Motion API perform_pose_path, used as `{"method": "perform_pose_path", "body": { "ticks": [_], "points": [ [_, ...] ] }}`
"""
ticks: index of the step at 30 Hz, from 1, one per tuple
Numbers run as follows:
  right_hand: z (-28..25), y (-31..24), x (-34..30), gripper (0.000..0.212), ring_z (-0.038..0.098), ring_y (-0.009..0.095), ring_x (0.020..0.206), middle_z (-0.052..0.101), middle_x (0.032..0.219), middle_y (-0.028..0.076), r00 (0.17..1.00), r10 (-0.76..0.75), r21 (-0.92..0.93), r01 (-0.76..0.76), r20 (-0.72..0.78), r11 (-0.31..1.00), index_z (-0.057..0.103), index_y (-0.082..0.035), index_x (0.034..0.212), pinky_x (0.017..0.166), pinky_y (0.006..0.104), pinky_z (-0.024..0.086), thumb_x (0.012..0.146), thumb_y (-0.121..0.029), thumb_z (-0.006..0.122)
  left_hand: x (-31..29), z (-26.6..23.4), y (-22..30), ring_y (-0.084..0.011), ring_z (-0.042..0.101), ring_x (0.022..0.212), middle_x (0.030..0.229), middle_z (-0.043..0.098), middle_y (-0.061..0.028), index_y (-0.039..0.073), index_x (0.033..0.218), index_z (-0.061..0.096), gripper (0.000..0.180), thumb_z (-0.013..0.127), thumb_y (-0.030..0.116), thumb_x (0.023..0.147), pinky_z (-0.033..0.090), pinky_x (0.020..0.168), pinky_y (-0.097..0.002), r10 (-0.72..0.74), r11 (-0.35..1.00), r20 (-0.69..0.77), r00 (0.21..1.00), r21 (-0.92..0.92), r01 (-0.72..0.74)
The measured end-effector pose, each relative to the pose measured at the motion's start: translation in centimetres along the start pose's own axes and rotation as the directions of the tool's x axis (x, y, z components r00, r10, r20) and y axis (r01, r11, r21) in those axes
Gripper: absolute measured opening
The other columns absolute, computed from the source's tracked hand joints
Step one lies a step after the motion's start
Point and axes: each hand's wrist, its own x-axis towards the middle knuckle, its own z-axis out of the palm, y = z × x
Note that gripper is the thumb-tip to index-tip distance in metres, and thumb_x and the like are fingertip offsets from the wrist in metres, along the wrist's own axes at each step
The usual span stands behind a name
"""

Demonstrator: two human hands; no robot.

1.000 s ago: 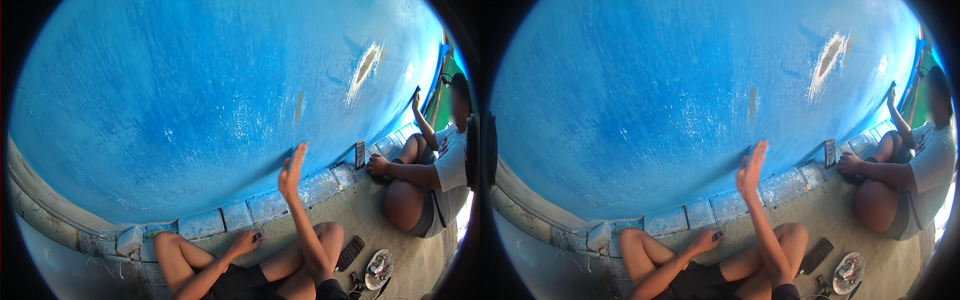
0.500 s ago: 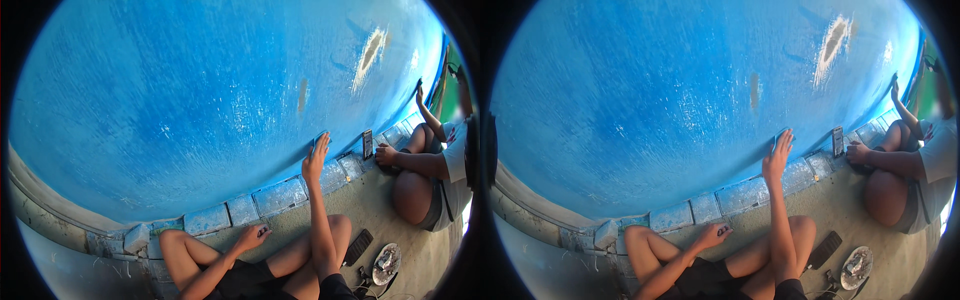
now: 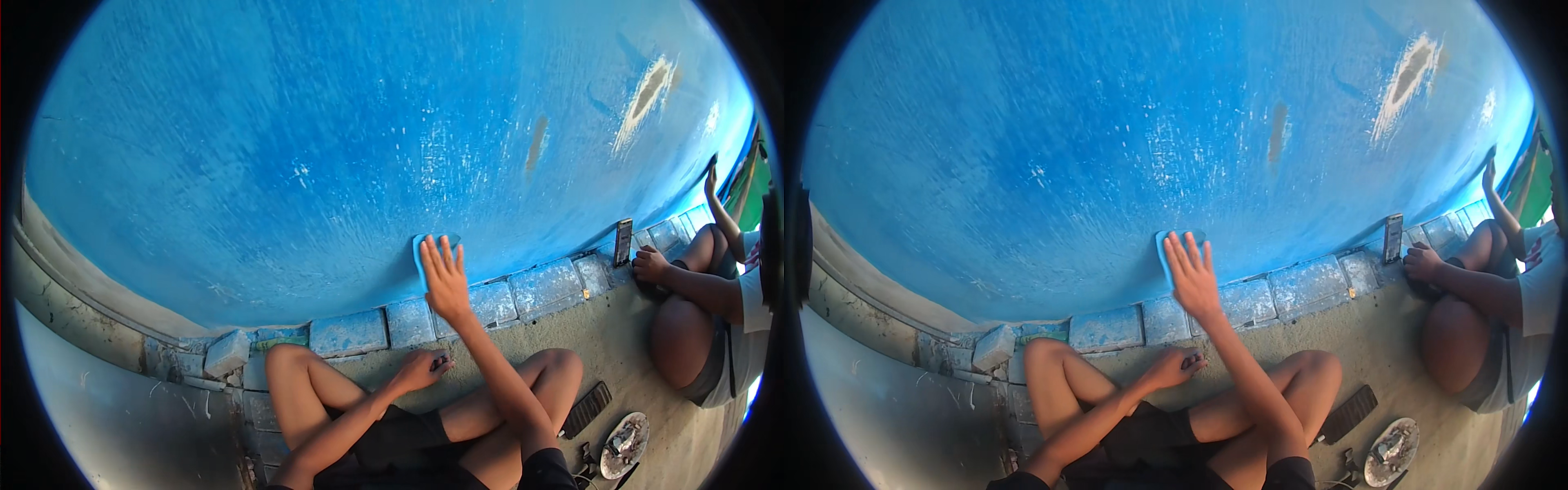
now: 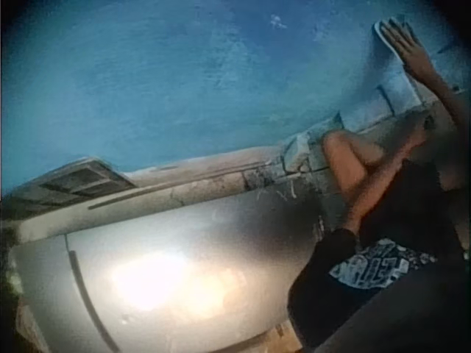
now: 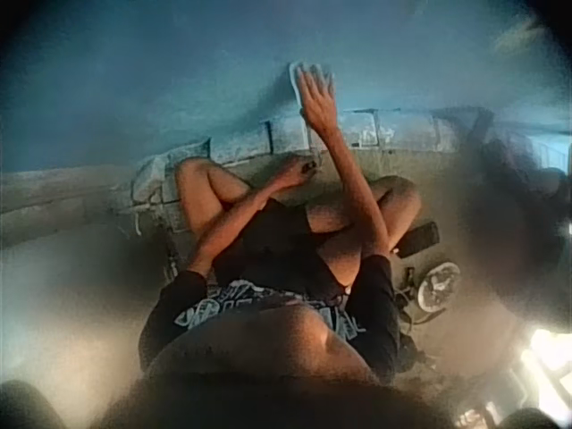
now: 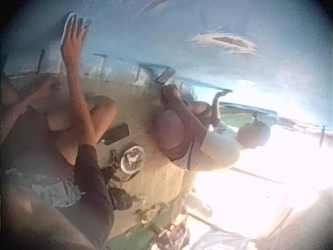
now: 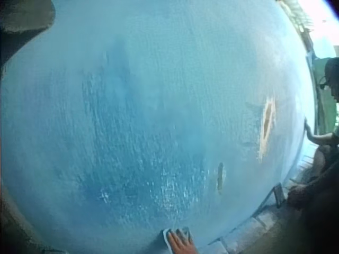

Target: The person sands a blue wall with sandpaper and touches the surface by hand.

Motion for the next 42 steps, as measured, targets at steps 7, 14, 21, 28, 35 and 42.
{"method": "perform_pose_path", "body": {
  "ticks": [7, 14, 21, 28, 35, 42],
  "points": [
    [-2.6, 6.0, -1.1, 0.073, 0.02, 0.034, 0.146, 0.025, 0.156, 0.021, 0.915, 0.256, -0.048, -0.284, -0.313, 0.957, 0.02, -0.001, 0.152, 0.118, 0.0548, 0.005, 0.087, -0.003, 0.053, -0.2, -0.2, 0.2, -0.0266, 0.065, 0.063, 0.07, 0.066, -0.0093, 0.006, 0.092, 0.066, 0.023, 0.065, 0.028, 0.089, 0.049, 0.06, -0.039, -0.014, 0.999, -0.002, 1.0, -0.049, 0.014],
    [-3.4, 5.5, -1.9, 0.069, 0.025, 0.038, 0.144, 0.018, 0.157, 0.024, 0.905, 0.235, 0.047, -0.233, -0.355, 0.971, 0.014, 0.005, 0.151, 0.115, 0.0547, 0.02, 0.09, 0.001, 0.047, -0.1, 0.4, -0.9, -0.0273, 0.064, 0.062, 0.068, 0.064, -0.0112, 0.006, 0.091, 0.066, 0.02, 0.067, 0.026, 0.087, 0.048, 0.057, -0.0383, 0.046, 0.997, -0.052, 0.998, -0.051, -0.049],
    [-2.9, -2.8, -7.5, 0.061, 0.029, 0.038, 0.141, 0.024, 0.155, 0.025, 0.888, 0.458, 0.426, -0.399, -0.043, 0.812, 0.01, 0.001, 0.153, 0.11, 0.0394, 0.032, 0.099, 0.0, 0.039, 0.2, -0.6, -2.7, -0.0116, 0.061, 0.073, 0.082, 0.064, -0.0038, 0.009, 0.114, 0.058, 0.042, 0.069, 0.041, 0.09, 0.049, 0.062, -0.0302, -0.01, 0.773, 0.0, 1.0, -0.634, 0.008],
    [-4.2, -1.6, -11.5, 0.062, 0.053, 0.019, 0.108, 0.057, 0.118, 0.009, 0.473, 0.195, 0.422, -0.871, 0.859, 0.254, 0.031, -0.002, 0.149, 0.093, 0.0279, 0.043, 0.102, -0.038, 0.048, -0.5, -5.3, -1.9, -0.0139, 0.059, 0.103, 0.114, 0.06, -0.0045, 0.006, 0.136, 0.046, 0.06, 0.066, 0.041, 0.092, 0.052, 0.081, -0.0315, -0.122, 0.51, 0.025, 0.992, -0.856, 0.085],
    [-10.6, -2.3, -5.9, 0.065, 0.06, 0.019, 0.105, 0.063, 0.117, 0.014, 0.304, 0.277, 0.149, -0.872, 0.912, 0.467, 0.046, 0.001, 0.139, 0.089, 0.0321, 0.048, 0.097, -0.048, 0.053, -0.6, -5.2, -1.8, -0.0146, 0.064, 0.087, 0.094, 0.066, -0.0072, 0.001, 0.106, 0.063, 0.054, 0.078, 0.046, 0.08, 0.054, 0.074, -0.0284, -0.238, 0.554, -0.003, 0.971, -0.821, 0.133],
    [-18.1, -11.0, 10.1, 0.069, 0.019, 0.041, 0.145, 0.016, 0.158, 0.024, 0.995, 0.035, 0.021, -0.033, -0.09, 0.999, 0.027, -0.004, 0.15, 0.113, 0.0531, 0.024, 0.093, -0.017, 0.062, 1.0, -4.3, -4.1, -0.0229, 0.064, 0.089, 0.097, 0.066, -0.0109, -0.001, 0.104, 0.063, 0.069, 0.071, 0.062, 0.077, 0.052, 0.078, -0.0383, -0.468, 0.648, -0.057, 0.882, -0.701, 0.298]
  ]
}}
